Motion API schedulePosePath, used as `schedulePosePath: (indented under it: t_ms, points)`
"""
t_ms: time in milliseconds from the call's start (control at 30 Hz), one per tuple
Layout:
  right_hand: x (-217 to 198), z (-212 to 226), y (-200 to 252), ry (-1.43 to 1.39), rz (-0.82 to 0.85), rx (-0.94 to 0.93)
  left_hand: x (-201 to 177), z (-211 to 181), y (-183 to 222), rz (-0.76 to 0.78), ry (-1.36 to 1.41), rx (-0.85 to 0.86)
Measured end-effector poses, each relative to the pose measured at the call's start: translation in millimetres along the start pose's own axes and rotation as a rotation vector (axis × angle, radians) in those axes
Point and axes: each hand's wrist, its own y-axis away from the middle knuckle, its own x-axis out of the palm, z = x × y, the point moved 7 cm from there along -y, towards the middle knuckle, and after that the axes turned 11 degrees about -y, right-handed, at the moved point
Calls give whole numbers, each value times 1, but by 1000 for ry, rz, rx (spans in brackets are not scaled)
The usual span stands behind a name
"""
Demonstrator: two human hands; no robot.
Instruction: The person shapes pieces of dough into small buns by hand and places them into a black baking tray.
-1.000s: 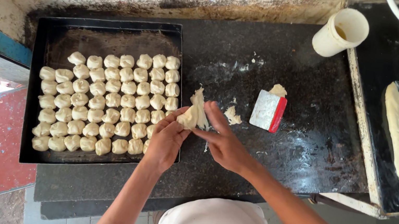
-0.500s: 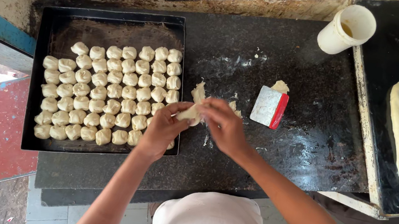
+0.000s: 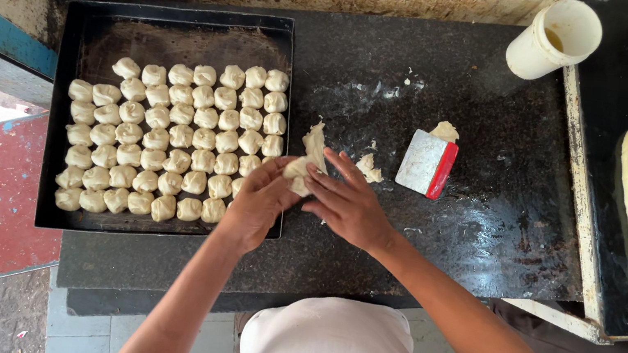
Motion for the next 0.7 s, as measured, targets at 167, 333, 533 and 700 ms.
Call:
schedulePosePath:
  t_ms: [167,333,533,700]
  points:
    - [-14,-30,-15,-355,-107,266,11,-15,7,84,-252,-32]
    - [17,-72,-5,-1159,34,1111,19,-39,12,62,-562,275]
    - [-3,-41,-11,-431,-6,532,14,-37,2,-132,-882,313]
    - [-15,4,-13,-127,-112,116,15,-9,-1,-50,147,9]
